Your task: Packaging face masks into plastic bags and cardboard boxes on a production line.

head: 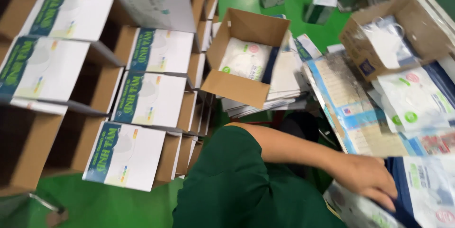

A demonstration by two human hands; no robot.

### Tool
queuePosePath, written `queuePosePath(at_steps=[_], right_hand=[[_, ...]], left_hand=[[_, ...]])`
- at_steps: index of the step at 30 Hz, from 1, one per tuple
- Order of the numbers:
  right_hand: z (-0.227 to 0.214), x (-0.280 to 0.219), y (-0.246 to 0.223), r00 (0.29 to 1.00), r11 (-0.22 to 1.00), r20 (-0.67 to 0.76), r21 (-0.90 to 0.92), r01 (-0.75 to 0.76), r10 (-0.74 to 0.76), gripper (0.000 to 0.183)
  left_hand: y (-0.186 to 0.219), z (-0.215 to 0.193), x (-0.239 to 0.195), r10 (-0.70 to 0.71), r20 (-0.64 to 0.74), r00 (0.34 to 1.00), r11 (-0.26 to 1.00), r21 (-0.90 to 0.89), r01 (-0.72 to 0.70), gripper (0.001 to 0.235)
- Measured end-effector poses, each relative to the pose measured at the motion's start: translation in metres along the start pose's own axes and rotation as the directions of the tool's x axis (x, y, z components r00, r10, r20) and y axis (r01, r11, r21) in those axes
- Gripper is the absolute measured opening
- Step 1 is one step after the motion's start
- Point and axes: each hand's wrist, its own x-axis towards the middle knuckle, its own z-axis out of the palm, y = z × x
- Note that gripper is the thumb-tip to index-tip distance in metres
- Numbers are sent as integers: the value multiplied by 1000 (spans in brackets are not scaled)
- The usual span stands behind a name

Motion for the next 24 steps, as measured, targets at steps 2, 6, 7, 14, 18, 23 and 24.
queuePosePath(at_steps=[2, 6, 7, 14, 18, 23, 24], right_hand=[[3, -15, -19, 996, 1000, -80, -8, -26, 25, 26], [47, -45, -170, 916, 985, -383, -79, -156, 115, 32], [61, -36, -208, 883, 979, -453, -87, -182, 124, 33], [78, 40, -272, 755, 975, -639, 222, -1, 146, 15], [68, 90, -327, 752, 932, -628, 358, 51, 200, 31], [39, 36, -245, 726, 985, -672, 39, -167, 150, 32], [41, 31, -230, 718, 985, -679, 40, -166, 149, 32]], left_hand=[[-4, 8, 12, 61, -113, 992, 997, -32, -65, 35], [23, -23, 24, 145, -168, 975, 986, -53, -156, 35], [23, -25, 24, -184, -173, 967, 971, -183, 152, 30], [30, 13, 67, -564, 40, 825, 558, -717, 416, 115], [-96, -56, 123, -694, -78, 715, 715, -193, 672, 137], [-148, -107, 160, -460, -187, 868, 783, 374, 496, 107], [-192, -85, 137, -455, -179, 872, 787, 377, 488, 107]])
